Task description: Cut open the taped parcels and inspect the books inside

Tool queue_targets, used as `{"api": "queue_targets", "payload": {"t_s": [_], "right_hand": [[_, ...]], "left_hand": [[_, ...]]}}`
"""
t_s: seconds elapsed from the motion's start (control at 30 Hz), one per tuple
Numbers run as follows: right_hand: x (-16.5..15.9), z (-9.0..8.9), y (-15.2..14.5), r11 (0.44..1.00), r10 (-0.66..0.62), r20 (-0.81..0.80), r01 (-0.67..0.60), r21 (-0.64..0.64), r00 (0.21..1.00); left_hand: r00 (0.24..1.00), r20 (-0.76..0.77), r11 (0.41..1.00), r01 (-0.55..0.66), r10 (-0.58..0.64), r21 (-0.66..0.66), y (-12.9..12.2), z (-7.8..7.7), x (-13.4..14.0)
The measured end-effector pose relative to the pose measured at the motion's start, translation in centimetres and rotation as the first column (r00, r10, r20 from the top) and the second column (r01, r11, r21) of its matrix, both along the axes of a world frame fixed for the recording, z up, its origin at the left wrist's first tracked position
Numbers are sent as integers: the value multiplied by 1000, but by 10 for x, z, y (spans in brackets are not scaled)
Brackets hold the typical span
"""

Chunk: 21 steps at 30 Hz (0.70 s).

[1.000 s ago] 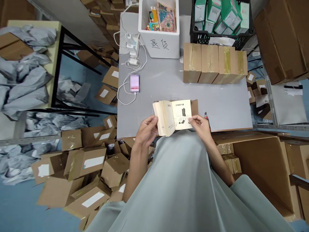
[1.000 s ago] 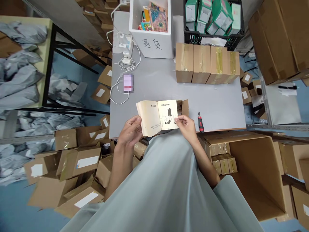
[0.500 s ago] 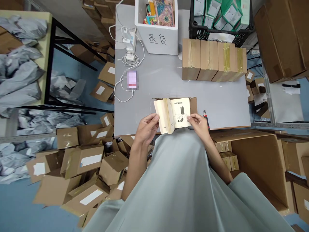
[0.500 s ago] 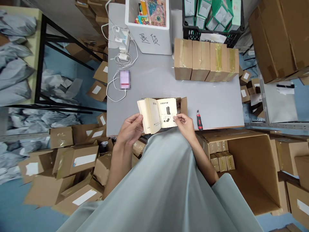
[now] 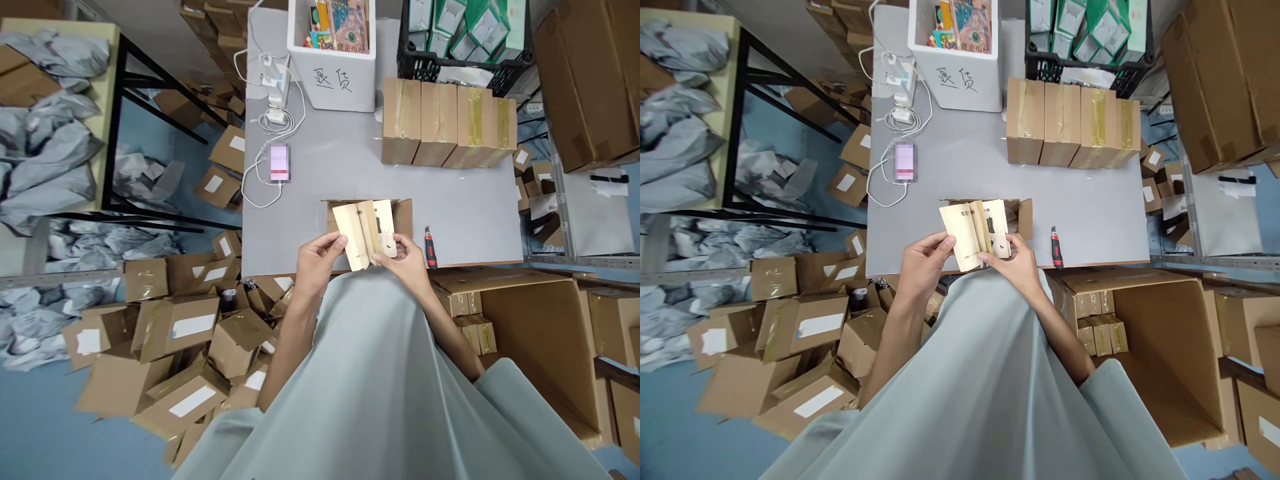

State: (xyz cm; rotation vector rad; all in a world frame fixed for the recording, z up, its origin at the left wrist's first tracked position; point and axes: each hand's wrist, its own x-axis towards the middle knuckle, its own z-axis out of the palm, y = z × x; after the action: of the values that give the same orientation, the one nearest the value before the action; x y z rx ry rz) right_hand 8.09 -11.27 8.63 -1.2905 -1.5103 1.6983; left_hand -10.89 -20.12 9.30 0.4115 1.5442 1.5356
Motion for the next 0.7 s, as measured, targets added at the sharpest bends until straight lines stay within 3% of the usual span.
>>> {"api": "queue_targets", "payload": {"t_s": [0.33,0.53,0.7], "right_hand": [[4,-3,0,996,-6,-46,10,90,999],[0,-9,-3,998,54,-37,-52,43,998],[-4,-7,-4,993,81,-63,-75,88,995]], "left_hand": [[987,160,999,-39,33,33,-8,11,-12],[984,173,998,-52,46,34,-18,16,-13],[984,170,997,-69,62,36,-22,17,-12]]}}
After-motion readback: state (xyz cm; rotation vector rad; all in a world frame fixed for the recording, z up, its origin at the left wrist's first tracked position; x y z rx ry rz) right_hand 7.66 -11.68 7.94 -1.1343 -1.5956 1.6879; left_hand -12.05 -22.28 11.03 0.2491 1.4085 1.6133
